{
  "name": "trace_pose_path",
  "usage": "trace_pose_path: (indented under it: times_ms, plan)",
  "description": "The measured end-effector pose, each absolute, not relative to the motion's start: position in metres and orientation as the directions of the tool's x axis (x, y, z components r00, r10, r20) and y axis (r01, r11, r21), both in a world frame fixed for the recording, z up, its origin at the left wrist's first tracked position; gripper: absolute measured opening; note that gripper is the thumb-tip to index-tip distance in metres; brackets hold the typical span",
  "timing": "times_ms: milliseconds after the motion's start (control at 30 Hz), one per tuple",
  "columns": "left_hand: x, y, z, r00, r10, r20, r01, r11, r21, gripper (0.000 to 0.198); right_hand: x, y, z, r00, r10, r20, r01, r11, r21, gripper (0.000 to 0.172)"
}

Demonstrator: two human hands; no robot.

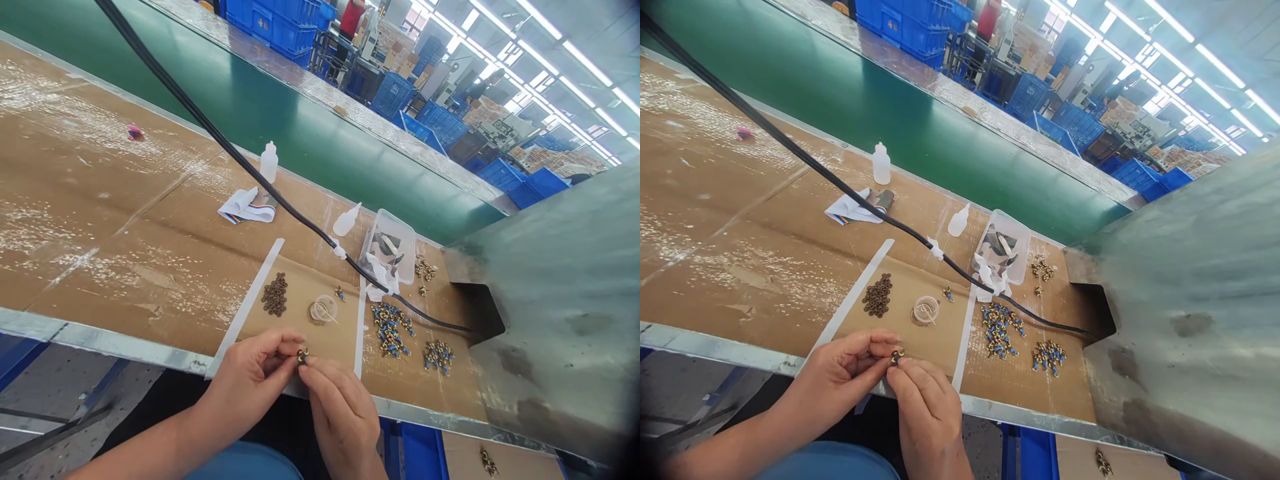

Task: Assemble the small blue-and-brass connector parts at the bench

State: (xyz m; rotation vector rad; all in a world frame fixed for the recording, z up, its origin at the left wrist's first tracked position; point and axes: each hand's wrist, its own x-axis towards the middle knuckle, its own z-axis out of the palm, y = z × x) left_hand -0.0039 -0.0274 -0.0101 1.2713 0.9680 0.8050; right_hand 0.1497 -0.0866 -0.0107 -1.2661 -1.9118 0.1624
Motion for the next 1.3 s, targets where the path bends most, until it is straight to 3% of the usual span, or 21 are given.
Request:
trace_pose_path:
  times_ms: [333,500,800,967,1300]
  plan:
    - [-0.006,-0.022,-0.008,0.452,0.874,-0.181,0.056,0.175,0.983,0.02,0.16,-0.08,0.002,-0.337,0.796,0.503,0.671,0.578,-0.464,0.036]
    - [-0.007,-0.018,-0.003,0.483,0.847,-0.22,0.047,0.226,0.973,0.017,0.167,-0.074,0.013,-0.459,0.797,0.392,0.662,0.601,-0.448,0.037]
    - [-0.005,-0.02,-0.011,0.427,0.879,-0.215,0.064,0.208,0.976,0.016,0.153,-0.075,0.005,-0.129,0.872,0.473,0.639,0.438,-0.633,0.036]
    - [-0.004,-0.02,-0.012,0.43,0.878,-0.208,0.031,0.216,0.976,0.014,0.145,-0.075,0.01,0.029,0.91,0.413,0.592,0.318,-0.741,0.028]
    - [-0.005,-0.022,-0.006,0.425,0.879,-0.215,0.03,0.224,0.974,0.013,0.133,-0.075,0.005,0.177,0.904,0.39,0.528,0.247,-0.813,0.028]
